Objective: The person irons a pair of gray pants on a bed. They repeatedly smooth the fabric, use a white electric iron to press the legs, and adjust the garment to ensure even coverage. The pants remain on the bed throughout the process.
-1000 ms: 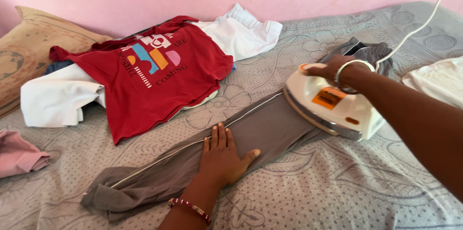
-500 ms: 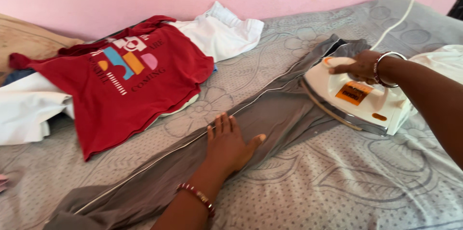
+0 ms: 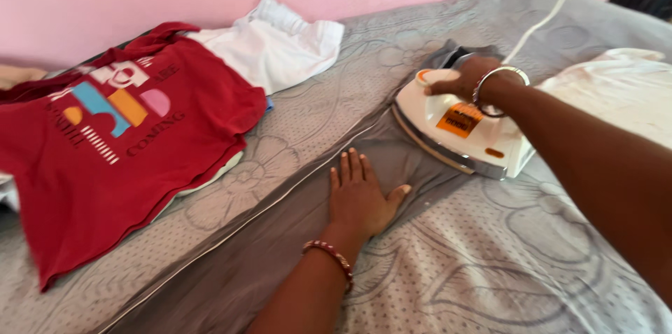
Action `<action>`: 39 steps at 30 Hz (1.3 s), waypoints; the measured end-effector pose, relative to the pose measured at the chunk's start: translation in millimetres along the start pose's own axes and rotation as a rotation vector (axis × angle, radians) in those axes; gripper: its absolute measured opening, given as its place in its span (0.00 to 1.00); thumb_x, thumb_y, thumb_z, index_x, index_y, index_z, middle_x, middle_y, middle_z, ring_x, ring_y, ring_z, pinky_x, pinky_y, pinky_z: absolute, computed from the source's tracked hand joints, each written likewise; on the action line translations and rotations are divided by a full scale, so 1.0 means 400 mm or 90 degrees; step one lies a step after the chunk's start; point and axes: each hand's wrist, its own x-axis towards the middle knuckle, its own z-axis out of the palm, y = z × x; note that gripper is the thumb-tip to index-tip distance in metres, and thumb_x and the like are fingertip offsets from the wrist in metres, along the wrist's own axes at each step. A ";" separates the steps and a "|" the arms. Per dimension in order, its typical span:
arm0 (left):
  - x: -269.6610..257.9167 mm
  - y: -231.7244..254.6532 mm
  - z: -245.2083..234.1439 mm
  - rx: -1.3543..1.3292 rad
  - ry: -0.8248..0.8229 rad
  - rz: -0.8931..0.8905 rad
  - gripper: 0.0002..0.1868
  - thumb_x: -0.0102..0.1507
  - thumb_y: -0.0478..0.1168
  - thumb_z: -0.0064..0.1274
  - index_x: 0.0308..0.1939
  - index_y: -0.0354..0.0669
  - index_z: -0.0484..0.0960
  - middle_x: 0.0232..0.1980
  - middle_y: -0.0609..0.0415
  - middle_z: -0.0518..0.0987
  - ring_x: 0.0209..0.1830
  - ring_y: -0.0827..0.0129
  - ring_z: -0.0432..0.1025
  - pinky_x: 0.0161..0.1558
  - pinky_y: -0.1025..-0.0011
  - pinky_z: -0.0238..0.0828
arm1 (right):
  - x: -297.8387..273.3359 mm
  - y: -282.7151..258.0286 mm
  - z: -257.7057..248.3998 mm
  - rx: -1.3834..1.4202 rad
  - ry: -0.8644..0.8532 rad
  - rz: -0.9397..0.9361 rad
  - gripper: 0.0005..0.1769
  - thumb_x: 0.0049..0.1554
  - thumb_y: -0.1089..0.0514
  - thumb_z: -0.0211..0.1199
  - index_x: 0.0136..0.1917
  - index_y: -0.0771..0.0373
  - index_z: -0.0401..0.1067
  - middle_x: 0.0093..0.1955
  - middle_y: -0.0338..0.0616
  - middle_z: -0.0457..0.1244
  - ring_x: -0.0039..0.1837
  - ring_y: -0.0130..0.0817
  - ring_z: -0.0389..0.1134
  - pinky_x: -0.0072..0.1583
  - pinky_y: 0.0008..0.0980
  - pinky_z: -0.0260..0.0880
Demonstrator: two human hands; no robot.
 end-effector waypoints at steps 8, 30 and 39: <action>-0.010 0.000 0.010 -0.018 0.062 0.013 0.59 0.63 0.75 0.35 0.76 0.25 0.43 0.81 0.33 0.39 0.83 0.48 0.31 0.76 0.50 0.23 | 0.128 -0.066 0.006 -0.007 0.014 0.025 0.53 0.46 0.13 0.61 0.47 0.70 0.82 0.45 0.60 0.72 0.45 0.53 0.73 0.49 0.53 0.71; -0.037 -0.089 -0.037 -0.047 -0.114 0.028 0.79 0.47 0.90 0.38 0.78 0.28 0.33 0.83 0.36 0.29 0.84 0.52 0.22 0.76 0.49 0.18 | -0.097 0.119 -0.040 0.183 -0.336 -0.042 0.36 0.43 0.28 0.72 0.29 0.66 0.75 0.25 0.43 0.59 0.29 0.36 0.57 0.35 0.41 0.52; -0.073 -0.176 -0.042 -0.023 -0.068 0.080 0.77 0.49 0.88 0.38 0.78 0.28 0.37 0.83 0.36 0.35 0.84 0.54 0.27 0.76 0.52 0.25 | -0.063 -0.065 -0.016 0.129 -0.201 -0.063 0.34 0.45 0.27 0.68 0.31 0.62 0.74 0.32 0.46 0.66 0.33 0.37 0.65 0.36 0.39 0.64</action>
